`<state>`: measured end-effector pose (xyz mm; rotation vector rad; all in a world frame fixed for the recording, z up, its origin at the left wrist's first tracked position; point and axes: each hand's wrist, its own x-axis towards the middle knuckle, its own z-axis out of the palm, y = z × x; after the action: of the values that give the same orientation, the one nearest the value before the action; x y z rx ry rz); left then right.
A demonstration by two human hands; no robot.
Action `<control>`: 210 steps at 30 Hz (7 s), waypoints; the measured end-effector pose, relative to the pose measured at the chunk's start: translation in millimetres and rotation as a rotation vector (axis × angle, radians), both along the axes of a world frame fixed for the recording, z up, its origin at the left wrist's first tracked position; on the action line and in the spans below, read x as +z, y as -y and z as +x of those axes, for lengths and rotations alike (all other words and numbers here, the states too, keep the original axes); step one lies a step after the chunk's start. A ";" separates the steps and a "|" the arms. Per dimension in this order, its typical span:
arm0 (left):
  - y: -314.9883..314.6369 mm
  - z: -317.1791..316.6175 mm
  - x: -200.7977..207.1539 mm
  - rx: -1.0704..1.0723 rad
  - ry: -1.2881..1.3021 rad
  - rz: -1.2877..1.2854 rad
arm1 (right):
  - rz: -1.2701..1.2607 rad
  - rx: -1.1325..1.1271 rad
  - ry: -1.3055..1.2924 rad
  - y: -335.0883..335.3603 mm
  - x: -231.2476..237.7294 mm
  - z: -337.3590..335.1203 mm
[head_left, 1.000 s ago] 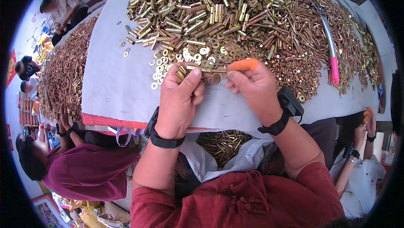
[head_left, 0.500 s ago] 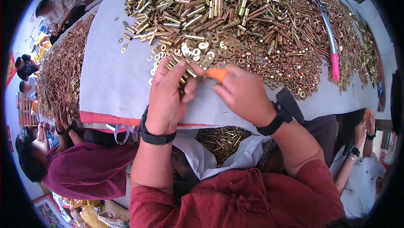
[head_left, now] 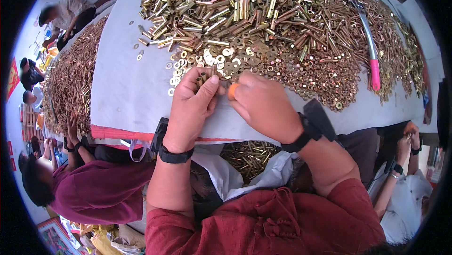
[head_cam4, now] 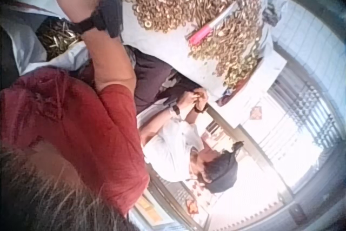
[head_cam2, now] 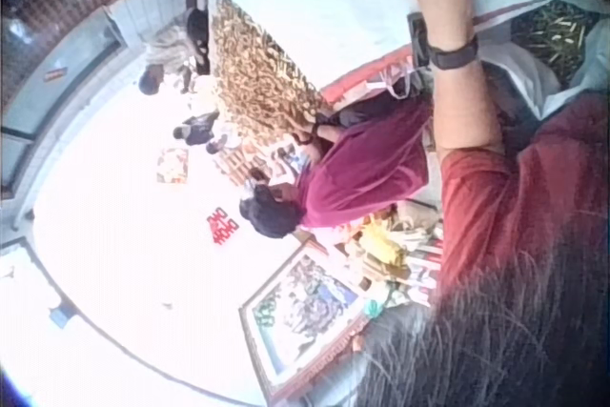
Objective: The recorder is sorting and inspecting small brass-colored metal sleeves and washers from a large pile on a table, placing specific items into a bag.
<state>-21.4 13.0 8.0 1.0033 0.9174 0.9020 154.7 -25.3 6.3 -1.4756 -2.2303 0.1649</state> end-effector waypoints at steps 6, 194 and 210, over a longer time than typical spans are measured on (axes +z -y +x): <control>-0.9 -7.8 1.1 -0.038 -0.080 0.016 | -0.115 0.013 -0.058 10.0 14.3 1.6; 78.0 4.7 11.5 0.026 -0.532 0.629 | 0.148 -0.173 0.072 35.5 1.7 57.8; 177.6 -29.9 7.2 -0.029 -0.509 0.406 | 0.242 -0.193 0.147 25.0 -7.2 46.9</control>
<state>-51.2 -164.7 15.2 1.6403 1.1614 0.8391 201.6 -50.3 -0.9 -1.5976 -2.1136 -0.2731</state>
